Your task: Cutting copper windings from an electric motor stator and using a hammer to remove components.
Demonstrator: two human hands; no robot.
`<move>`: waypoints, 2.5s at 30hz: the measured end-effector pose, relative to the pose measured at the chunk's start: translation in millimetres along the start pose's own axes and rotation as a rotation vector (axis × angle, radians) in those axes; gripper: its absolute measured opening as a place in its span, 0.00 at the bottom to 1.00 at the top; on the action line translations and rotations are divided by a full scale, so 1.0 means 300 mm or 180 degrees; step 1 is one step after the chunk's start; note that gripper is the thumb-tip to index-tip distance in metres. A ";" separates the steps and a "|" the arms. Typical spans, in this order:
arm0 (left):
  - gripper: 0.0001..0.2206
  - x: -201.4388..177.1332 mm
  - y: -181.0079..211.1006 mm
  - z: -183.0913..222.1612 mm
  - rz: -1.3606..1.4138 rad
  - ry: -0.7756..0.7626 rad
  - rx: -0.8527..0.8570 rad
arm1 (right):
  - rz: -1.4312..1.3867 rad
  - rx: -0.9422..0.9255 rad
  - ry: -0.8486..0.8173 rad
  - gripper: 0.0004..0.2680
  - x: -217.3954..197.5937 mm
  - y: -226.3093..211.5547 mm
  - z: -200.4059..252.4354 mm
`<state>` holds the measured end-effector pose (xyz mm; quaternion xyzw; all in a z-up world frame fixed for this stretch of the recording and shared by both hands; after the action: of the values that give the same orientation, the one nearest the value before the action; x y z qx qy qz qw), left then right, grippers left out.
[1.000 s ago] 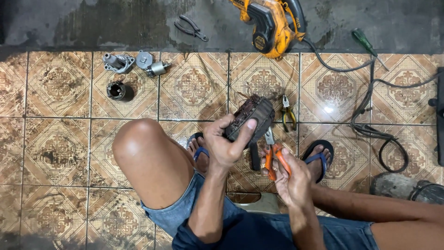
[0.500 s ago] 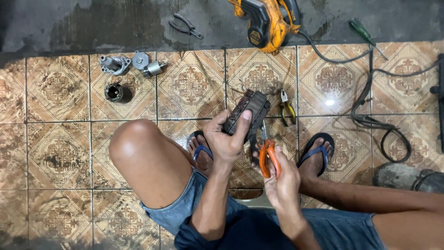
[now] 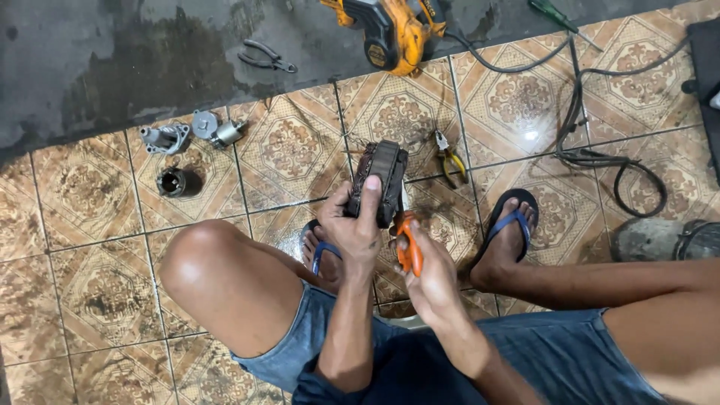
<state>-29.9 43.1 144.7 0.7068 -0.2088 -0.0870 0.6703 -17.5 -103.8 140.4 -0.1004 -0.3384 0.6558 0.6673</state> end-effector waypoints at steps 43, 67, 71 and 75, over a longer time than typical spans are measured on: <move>0.16 0.040 -0.065 0.040 0.0327 -0.0018 0.0086 | 0.1436 -0.1548 0.0291 0.16 -0.030 0.013 -0.054; 0.16 0.085 -0.177 0.053 0.0815 0.0136 -0.0294 | 0.2346 -0.4009 0.1239 0.12 -0.106 0.028 -0.166; 0.15 0.081 -0.224 0.059 0.1174 0.0375 -0.0646 | 0.2687 -0.4471 0.1630 0.11 -0.164 0.047 -0.212; 0.15 0.145 0.021 0.060 0.1804 0.0886 -0.1311 | 0.2772 -0.4690 0.1879 0.13 -0.245 -0.028 -0.218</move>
<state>0.9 8.7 156.1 0.4765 -0.2812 0.1586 0.8178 34.1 -153.7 72.5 -0.7854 -0.4196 0.4151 0.1865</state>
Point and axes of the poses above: each hand's wrist, its own z-axis away from the middle knuckle, its own x-axis out of the palm, y = z × x, the point moved 4 cm from there along -z, towards the middle knuckle, and after that the axes turned 4 degrees about z, right-handed, at the moved point
